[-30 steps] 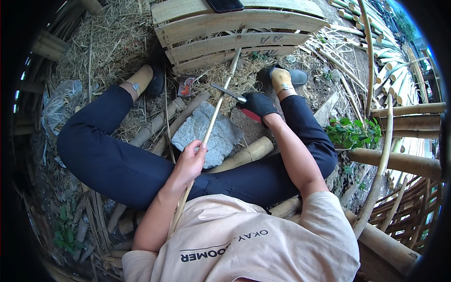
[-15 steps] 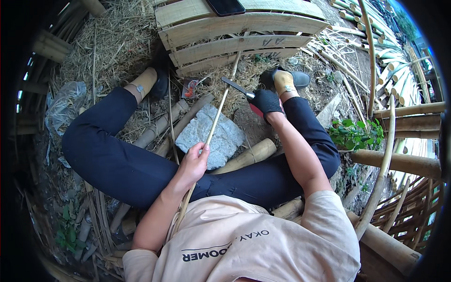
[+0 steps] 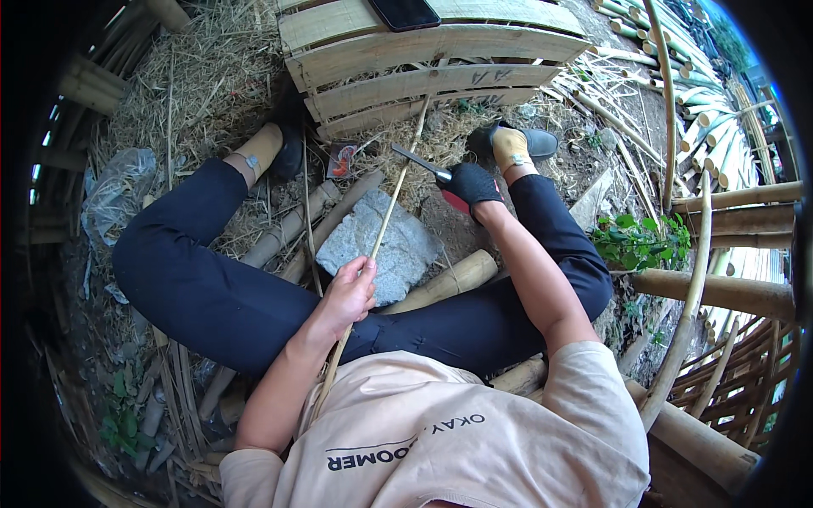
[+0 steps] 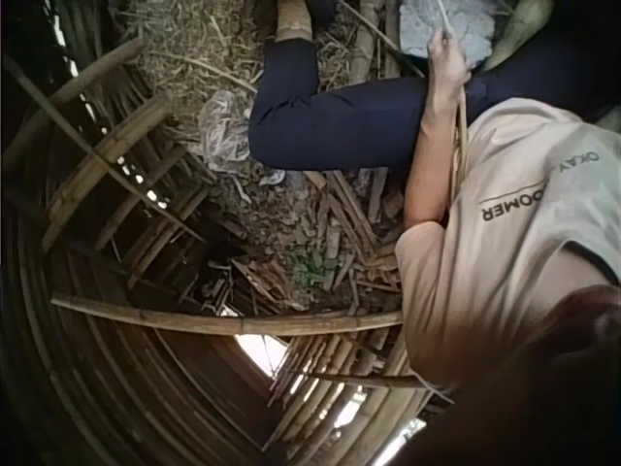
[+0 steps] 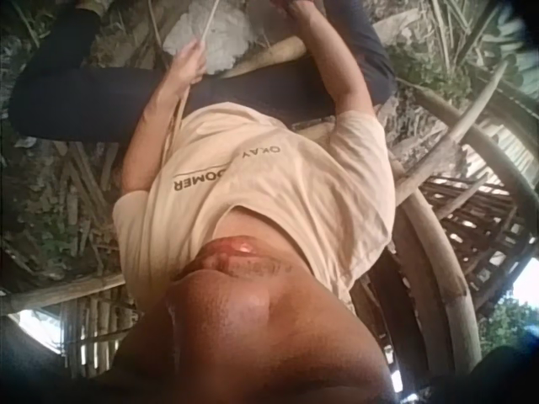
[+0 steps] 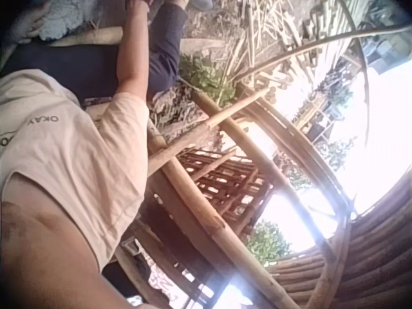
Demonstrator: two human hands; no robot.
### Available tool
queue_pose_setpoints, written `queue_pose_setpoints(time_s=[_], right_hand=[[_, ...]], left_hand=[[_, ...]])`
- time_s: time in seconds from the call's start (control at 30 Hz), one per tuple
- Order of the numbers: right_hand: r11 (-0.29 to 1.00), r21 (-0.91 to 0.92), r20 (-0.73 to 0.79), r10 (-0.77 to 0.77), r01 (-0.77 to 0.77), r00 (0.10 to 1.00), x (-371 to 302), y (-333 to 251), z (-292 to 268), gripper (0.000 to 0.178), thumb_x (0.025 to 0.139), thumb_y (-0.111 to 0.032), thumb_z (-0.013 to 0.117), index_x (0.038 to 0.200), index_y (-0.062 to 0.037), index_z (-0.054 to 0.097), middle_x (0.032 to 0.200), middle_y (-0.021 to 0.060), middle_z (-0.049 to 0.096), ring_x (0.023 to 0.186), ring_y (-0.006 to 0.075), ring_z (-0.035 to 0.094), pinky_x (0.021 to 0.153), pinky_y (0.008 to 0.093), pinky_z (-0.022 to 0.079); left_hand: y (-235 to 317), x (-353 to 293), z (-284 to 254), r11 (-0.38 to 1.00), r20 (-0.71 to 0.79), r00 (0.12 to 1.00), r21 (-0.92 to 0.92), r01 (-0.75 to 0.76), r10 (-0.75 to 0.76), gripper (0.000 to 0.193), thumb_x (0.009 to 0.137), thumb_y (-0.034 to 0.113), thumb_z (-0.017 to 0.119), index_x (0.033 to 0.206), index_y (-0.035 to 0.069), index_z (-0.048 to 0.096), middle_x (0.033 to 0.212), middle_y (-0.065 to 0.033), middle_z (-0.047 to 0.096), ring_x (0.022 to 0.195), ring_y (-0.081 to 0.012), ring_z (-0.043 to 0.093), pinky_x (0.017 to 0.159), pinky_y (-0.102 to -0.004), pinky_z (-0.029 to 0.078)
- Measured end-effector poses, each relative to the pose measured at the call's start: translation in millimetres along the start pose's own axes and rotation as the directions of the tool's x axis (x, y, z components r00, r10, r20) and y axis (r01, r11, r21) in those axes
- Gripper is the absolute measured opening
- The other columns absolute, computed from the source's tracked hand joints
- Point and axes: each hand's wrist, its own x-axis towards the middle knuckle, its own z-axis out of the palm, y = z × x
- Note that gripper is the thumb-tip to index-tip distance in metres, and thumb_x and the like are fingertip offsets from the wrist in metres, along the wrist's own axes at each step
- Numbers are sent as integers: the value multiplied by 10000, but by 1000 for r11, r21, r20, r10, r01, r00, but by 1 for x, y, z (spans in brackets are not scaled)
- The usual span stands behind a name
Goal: The person is shaving a thin wooden rod with a small knife while sitting on the ground.
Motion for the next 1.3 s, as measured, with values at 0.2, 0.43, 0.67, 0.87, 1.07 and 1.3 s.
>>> queue_pose_setpoints(time_s=[0.2, 0.43, 0.67, 0.87, 1.07, 1.3], right_hand=[[1000, -11, 4, 25, -25, 1000, -7, 3, -10, 373, 853, -432, 685, 1002, -101, 770, 934, 228, 725, 881, 413, 698, 823, 484, 544], [971, 62, 76, -234, 230, 969, -27, -16, -10, 344, 848, -422, 673, 990, -124, 769, 946, 210, 725, 918, 400, 698, 847, 471, 549], [1000, -16, -46, 16, -17, 999, 0, 7, -9, 297, 869, -367, 655, 927, -101, 775, 885, 207, 729, 856, 396, 712, 797, 464, 563], [996, 21, -143, -88, 92, 986, -18, -10, -4, 253, 865, -349, 659, 963, -139, 759, 885, 176, 735, 822, 367, 720, 754, 474, 564], [941, -108, -158, -333, 319, 929, -17, -15, -10, 146, 832, -273, 654, 893, -156, 717, 798, 133, 717, 804, 345, 716, 720, 462, 554], [994, 102, -257, 53, -27, 965, -7, 1, 0, 206, 847, -330, 688, 941, -152, 733, 845, 144, 727, 828, 364, 709, 744, 459, 558]], left_hand=[[0, -2, -4, 1000, -23, 1000, 2, -3, 3, 219, 1096, 345, 446, 956, 176, 458, 608, 82, 335, 432, -16, 286, 355, -200, 234], [0, 1, 1, 1000, -25, 1000, 27, 0, 1, 232, 1094, 352, 451, 955, 167, 462, 608, 78, 341, 432, -18, 292, 354, -205, 239], [0, 1, 3, 998, -42, 999, 67, -15, 17, 239, 1097, 354, 443, 956, 162, 463, 607, 78, 337, 434, -20, 292, 358, -203, 236], [2, -3, 2, 1000, -16, 1000, 11, 16, -15, 223, 1097, 336, 444, 964, 159, 470, 608, 80, 341, 431, -18, 291, 357, -199, 238], [6, -4, 3, 999, 14, 1000, -32, 22, -22, 209, 1100, 321, 437, 976, 157, 481, 600, 83, 334, 435, -11, 285, 356, -193, 238], [11, -4, 2, 973, 127, 988, -206, 108, -83, 219, 1106, 309, 415, 967, 156, 488, 594, 84, 316, 435, -9, 263, 355, -175, 234]])
